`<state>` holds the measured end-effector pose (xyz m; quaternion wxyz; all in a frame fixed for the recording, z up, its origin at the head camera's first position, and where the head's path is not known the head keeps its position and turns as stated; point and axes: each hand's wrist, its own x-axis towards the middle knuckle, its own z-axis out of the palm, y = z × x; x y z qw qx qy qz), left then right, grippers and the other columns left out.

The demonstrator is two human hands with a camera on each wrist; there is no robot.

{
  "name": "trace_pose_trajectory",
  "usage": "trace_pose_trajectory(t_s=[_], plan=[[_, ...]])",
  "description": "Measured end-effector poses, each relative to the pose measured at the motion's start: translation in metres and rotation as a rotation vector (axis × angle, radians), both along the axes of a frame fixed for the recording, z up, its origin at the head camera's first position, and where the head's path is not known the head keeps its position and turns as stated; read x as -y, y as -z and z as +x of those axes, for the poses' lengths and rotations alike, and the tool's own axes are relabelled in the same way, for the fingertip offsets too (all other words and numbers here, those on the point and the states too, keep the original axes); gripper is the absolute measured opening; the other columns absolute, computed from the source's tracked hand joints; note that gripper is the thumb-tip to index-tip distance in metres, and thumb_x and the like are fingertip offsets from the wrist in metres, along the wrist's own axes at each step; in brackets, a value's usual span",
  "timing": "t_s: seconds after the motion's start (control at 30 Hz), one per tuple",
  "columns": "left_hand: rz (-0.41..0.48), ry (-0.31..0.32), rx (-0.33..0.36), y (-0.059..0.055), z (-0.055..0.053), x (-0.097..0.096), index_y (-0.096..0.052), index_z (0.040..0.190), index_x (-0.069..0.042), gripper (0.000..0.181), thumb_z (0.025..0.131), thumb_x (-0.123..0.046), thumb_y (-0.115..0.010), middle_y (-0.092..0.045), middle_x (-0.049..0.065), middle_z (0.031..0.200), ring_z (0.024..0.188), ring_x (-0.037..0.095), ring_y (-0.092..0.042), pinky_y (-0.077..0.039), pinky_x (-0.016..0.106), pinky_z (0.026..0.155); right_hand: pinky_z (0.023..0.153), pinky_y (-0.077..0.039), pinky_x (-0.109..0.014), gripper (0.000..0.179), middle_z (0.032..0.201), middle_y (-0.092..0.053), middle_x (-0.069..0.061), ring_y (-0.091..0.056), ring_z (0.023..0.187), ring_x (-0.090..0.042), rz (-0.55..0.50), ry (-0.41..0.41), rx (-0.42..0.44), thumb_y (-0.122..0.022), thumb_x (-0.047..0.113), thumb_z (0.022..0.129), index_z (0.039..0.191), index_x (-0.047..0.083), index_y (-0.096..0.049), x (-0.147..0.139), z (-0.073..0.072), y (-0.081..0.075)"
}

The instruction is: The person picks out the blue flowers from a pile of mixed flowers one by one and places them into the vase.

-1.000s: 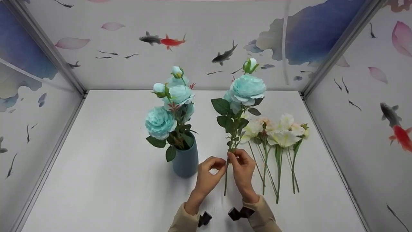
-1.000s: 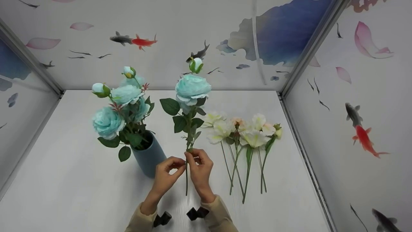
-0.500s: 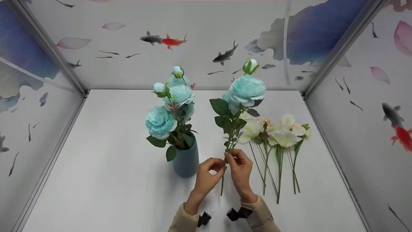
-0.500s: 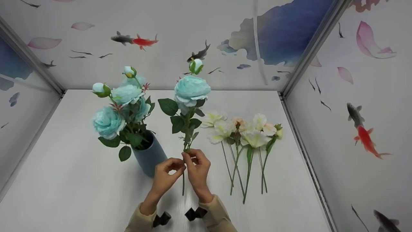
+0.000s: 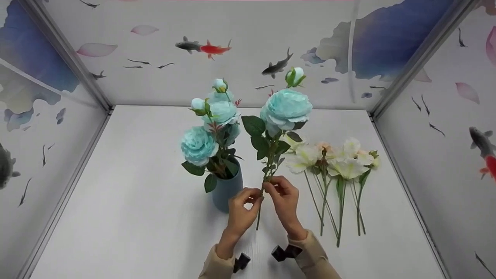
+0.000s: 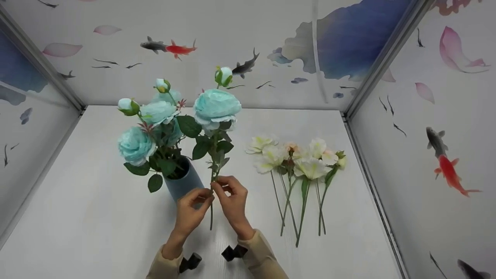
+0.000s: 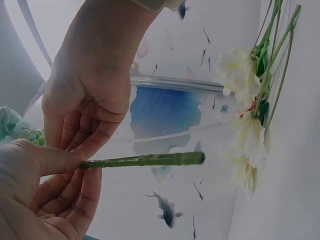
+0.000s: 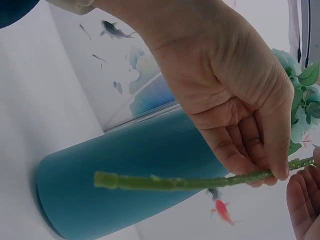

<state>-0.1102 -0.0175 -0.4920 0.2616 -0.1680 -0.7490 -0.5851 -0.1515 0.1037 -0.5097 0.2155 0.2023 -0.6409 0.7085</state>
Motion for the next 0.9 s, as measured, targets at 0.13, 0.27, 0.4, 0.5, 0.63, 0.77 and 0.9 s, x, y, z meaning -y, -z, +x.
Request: trace_pose_trajectory(t_s=[0.13,0.27,0.4,0.5,0.63,0.77,0.9], plan=[[-0.022,-0.039,-0.038,-0.008,0.001,0.007,-0.064,0.083,0.005,0.017,0.072,0.017,-0.068,-0.064,0.015,0.075,0.066,0.024,-0.063,-0.053,0.028,0.058,0.066,-0.051,-0.023,0.012,0.080,-0.062,-0.009,-0.060,0.071,-0.012,-0.058,-0.082,-0.054,-0.054,-0.004,0.091,0.089,-0.015,-0.059,0.001,-0.008,0.003],[-0.025,-0.066,-0.089,-0.016,0.002,0.013,-0.065,0.083,0.004,0.020,0.070,0.018,-0.069,-0.065,0.015,0.075,0.065,0.024,-0.064,-0.054,0.027,0.057,0.068,-0.052,-0.025,0.018,0.080,-0.062,-0.016,-0.061,0.072,-0.013,-0.073,-0.099,-0.033,-0.052,0.000,0.093,0.092,-0.017,-0.058,0.006,-0.018,0.003],[-0.016,-0.076,-0.130,-0.024,0.002,0.019,-0.065,0.083,0.004,0.020,0.070,0.018,-0.069,-0.064,0.015,0.075,0.063,0.023,-0.063,-0.053,0.026,0.057,0.069,-0.052,-0.025,0.011,0.085,-0.065,-0.009,-0.063,0.074,-0.013,-0.018,-0.095,0.043,-0.055,-0.008,0.088,0.094,-0.016,-0.060,0.014,-0.028,0.001],[-0.012,-0.091,-0.158,-0.030,0.003,0.023,-0.065,0.083,0.005,0.021,0.069,0.019,-0.069,-0.064,0.016,0.075,0.063,0.023,-0.063,-0.053,0.025,0.057,0.073,-0.051,-0.024,0.013,0.092,-0.066,0.002,-0.063,0.082,-0.012,0.047,-0.114,0.072,-0.057,-0.013,0.085,0.097,-0.015,-0.061,0.019,-0.034,0.000],[-0.010,-0.131,-0.181,-0.036,0.003,0.028,-0.066,0.083,0.008,0.021,0.067,0.021,-0.070,-0.063,0.017,0.075,0.064,0.025,-0.063,-0.053,0.025,0.058,0.083,-0.049,-0.027,0.023,0.105,-0.065,0.003,-0.060,0.098,-0.010,0.118,-0.169,0.068,-0.058,-0.017,0.082,0.104,-0.015,-0.060,0.026,-0.037,-0.004],[-0.001,-0.165,-0.203,-0.033,-0.004,0.033,-0.067,0.083,0.008,0.021,0.066,0.021,-0.070,-0.063,0.017,0.076,0.064,0.024,-0.063,-0.053,0.024,0.058,0.089,-0.047,-0.042,0.030,0.114,-0.063,-0.011,-0.055,0.109,-0.007,0.188,-0.221,0.058,-0.060,-0.016,0.081,0.111,-0.016,-0.056,0.032,-0.032,-0.017],[-0.011,-0.188,-0.247,-0.029,-0.013,0.039,-0.068,0.084,0.004,0.021,0.068,0.017,-0.072,-0.064,0.013,0.078,0.065,0.021,-0.063,-0.053,0.024,0.059,0.089,-0.043,-0.054,0.033,0.114,-0.059,-0.026,-0.053,0.110,-0.008,0.232,-0.245,0.059,-0.063,-0.012,0.082,0.114,-0.016,-0.055,0.037,-0.027,-0.024]])
